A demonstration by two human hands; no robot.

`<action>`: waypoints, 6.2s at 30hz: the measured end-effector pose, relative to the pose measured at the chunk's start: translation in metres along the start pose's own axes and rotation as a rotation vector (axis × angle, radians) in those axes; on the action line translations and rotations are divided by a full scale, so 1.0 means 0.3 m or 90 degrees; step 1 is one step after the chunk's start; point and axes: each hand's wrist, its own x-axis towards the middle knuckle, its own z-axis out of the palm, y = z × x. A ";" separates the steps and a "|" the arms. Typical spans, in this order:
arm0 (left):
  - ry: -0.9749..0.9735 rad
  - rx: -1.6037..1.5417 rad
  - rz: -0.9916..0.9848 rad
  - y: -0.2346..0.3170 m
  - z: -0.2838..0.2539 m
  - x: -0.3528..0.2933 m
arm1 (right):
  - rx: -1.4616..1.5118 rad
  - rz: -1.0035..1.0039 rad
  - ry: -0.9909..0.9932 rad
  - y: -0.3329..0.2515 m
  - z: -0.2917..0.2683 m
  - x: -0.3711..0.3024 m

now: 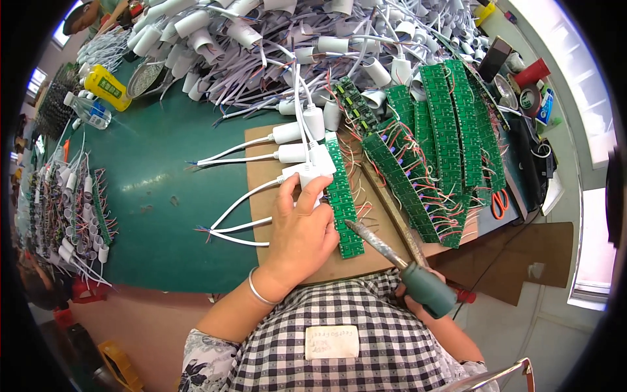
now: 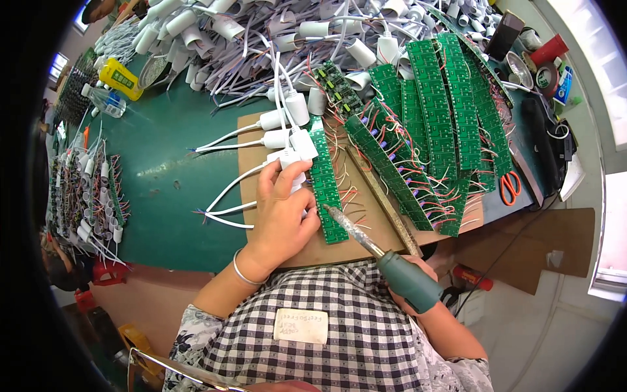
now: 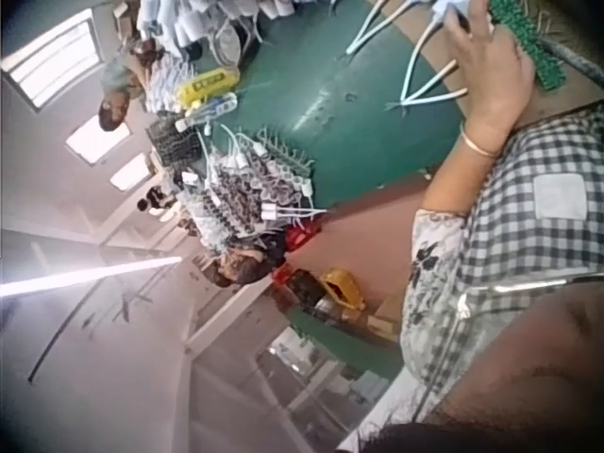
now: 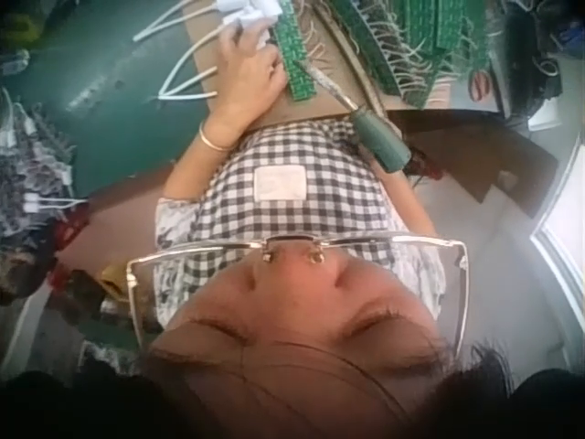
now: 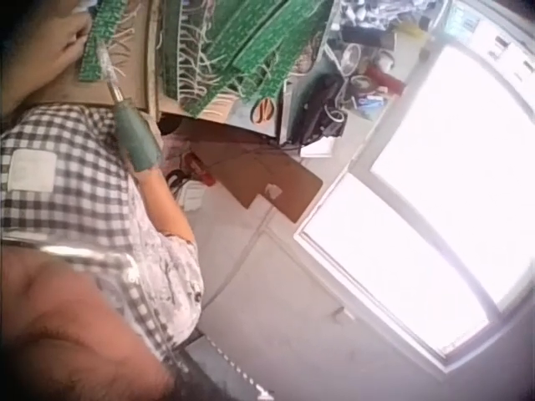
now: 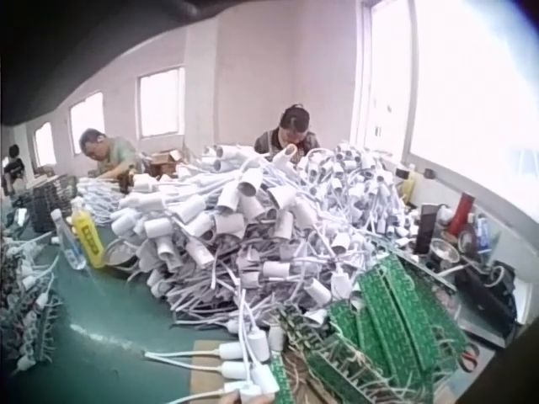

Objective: The person solders components onto green circuit boards for light bulbs using a soldering iron.

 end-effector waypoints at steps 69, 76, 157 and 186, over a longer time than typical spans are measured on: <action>0.323 0.660 0.081 -0.312 -0.722 0.695 | 0.444 0.053 0.137 -0.016 0.021 0.046; 0.350 0.411 0.285 -0.392 -0.595 0.205 | 0.440 0.049 0.115 0.000 0.007 0.067; -0.163 -0.392 -0.119 0.094 -0.012 -0.128 | 0.341 0.032 0.084 -0.102 0.178 0.229; -0.020 0.079 0.052 0.043 -0.085 -0.055 | 0.523 0.019 0.022 -0.043 0.202 0.195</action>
